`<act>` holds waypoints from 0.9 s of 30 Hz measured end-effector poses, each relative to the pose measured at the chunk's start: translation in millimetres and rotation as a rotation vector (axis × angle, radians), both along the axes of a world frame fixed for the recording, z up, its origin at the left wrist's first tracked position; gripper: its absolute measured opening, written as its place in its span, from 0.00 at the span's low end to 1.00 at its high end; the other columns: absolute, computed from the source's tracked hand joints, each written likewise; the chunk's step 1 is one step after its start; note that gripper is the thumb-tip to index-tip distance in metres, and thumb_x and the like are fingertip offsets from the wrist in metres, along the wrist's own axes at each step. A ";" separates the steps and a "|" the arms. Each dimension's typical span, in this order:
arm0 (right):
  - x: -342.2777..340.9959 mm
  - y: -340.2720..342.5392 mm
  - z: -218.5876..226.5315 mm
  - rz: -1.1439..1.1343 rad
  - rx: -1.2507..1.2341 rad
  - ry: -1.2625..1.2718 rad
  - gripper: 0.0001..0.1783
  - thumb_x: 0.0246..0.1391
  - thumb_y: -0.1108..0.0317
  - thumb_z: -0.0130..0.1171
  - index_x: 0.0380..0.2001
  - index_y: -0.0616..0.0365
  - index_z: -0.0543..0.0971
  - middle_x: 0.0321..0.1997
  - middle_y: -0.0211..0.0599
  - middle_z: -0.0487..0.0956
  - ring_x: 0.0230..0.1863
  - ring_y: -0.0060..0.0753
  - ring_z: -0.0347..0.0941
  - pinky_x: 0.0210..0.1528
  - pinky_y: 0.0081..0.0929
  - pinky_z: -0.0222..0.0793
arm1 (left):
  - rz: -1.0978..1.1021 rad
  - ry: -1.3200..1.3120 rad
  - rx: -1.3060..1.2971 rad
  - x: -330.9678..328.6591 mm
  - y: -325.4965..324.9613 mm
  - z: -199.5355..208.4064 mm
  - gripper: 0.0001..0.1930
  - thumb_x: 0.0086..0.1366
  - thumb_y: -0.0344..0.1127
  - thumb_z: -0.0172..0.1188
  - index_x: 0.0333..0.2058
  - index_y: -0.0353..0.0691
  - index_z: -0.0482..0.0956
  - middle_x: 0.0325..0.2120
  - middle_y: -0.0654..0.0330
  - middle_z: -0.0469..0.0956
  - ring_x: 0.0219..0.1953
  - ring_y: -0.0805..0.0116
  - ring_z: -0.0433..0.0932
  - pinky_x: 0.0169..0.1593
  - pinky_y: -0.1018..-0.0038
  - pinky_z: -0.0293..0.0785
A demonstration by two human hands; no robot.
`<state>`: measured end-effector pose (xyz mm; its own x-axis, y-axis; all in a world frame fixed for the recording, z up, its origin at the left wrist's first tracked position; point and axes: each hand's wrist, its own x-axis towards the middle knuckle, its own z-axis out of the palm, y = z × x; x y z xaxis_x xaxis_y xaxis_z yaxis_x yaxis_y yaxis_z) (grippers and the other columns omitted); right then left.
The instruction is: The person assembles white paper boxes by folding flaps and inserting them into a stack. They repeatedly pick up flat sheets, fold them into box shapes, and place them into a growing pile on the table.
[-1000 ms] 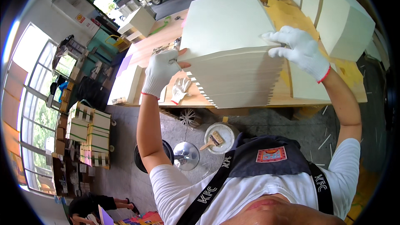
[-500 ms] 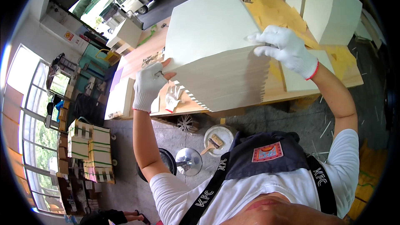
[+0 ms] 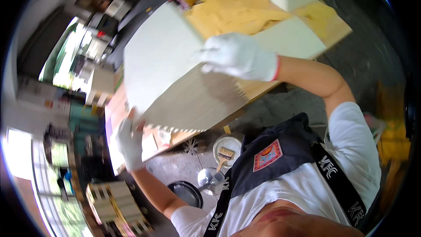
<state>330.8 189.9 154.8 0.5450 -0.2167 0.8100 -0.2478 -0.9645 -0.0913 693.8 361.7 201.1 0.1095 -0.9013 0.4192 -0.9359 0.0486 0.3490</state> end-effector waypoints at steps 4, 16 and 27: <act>-35.9 14.9 -28.5 -0.104 0.041 -0.123 0.20 0.61 0.55 0.62 0.53 0.49 0.81 0.43 0.38 0.79 0.41 0.42 0.77 0.44 0.37 0.74 | 0.177 -0.303 -0.616 -67.8 -7.3 -45.2 0.29 0.70 0.45 0.60 0.63 0.35 0.70 0.49 0.46 0.78 0.46 0.53 0.82 0.48 0.62 0.80; -233.9 16.1 -320.8 -0.436 1.996 -0.452 0.31 0.65 0.40 0.55 0.45 0.62 0.81 0.35 0.36 0.80 0.30 0.26 0.76 0.31 0.24 0.74 | -0.010 1.258 0.587 -323.7 -191.5 -379.9 0.37 0.71 0.46 0.55 0.71 0.34 0.55 0.68 0.51 0.64 0.63 0.65 0.69 0.66 0.71 0.61; -277.3 -25.3 -336.9 -0.214 2.261 -0.898 0.56 0.53 0.26 0.60 0.66 0.66 0.64 0.58 0.56 0.74 0.52 0.45 0.76 0.51 0.38 0.76 | 0.154 1.744 1.019 -401.8 -278.3 -356.5 0.16 0.73 0.40 0.51 0.56 0.45 0.72 0.53 0.56 0.75 0.53 0.62 0.76 0.52 0.59 0.77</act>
